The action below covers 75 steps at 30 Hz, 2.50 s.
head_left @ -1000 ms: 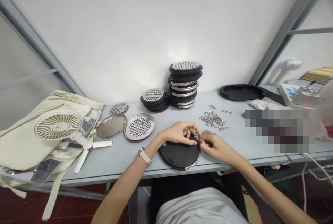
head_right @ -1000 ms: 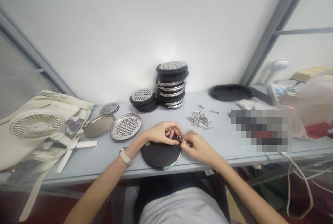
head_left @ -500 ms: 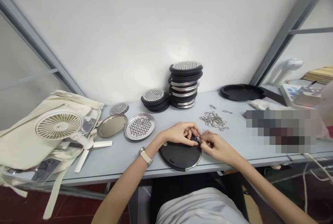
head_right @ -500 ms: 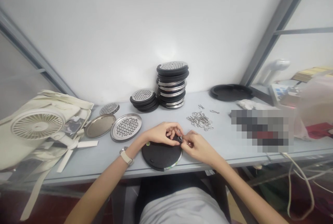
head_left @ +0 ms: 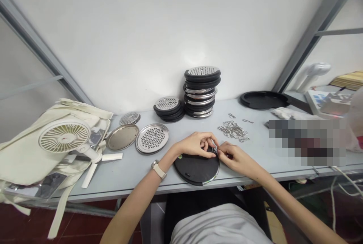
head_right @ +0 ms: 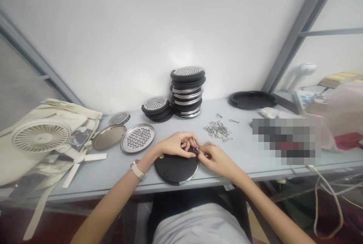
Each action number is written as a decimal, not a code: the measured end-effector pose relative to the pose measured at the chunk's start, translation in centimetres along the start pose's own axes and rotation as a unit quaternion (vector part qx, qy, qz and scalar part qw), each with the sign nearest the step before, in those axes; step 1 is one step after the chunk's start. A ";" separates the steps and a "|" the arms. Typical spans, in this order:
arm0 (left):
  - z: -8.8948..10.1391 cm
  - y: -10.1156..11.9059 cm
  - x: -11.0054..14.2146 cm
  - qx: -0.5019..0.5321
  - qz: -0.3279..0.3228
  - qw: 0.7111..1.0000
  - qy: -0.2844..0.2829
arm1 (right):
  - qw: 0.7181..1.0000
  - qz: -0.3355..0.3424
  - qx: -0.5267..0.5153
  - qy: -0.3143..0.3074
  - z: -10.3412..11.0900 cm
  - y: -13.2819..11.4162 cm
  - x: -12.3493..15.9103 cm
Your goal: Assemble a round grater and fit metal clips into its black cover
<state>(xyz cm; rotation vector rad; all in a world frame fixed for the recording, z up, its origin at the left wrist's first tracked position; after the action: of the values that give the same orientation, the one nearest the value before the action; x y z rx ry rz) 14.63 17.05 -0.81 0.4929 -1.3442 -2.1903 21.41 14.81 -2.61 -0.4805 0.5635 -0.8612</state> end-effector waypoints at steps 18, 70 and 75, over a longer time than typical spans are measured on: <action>0.0 0.1 0.0 0.013 0.016 1.000 0.000 | 0.999 -0.025 -0.034 -0.001 0.2 0.3 0.1; 0.2 0.3 0.1 -0.046 -0.038 0.998 0.032 | 1.000 -0.012 0.005 -0.007 -0.3 0.6 0.0; 0.1 0.2 0.0 -0.034 -0.034 0.999 0.025 | 1.000 -0.004 0.006 -0.006 -0.2 0.4 0.0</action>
<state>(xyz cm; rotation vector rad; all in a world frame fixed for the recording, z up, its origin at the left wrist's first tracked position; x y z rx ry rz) 14.58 17.08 -0.59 0.5711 -1.2396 -2.2554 21.47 15.02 -3.02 -0.4774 0.5465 -0.8685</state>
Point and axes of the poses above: each hand's wrist, its own x-axis away from the middle knuckle, its own z-axis out of the back of the hand, y = z × x, the point moved 10 cm from there along -x, towards the middle knuckle, and after that the axes turned 3 degrees about z, right-handed, at the moved point
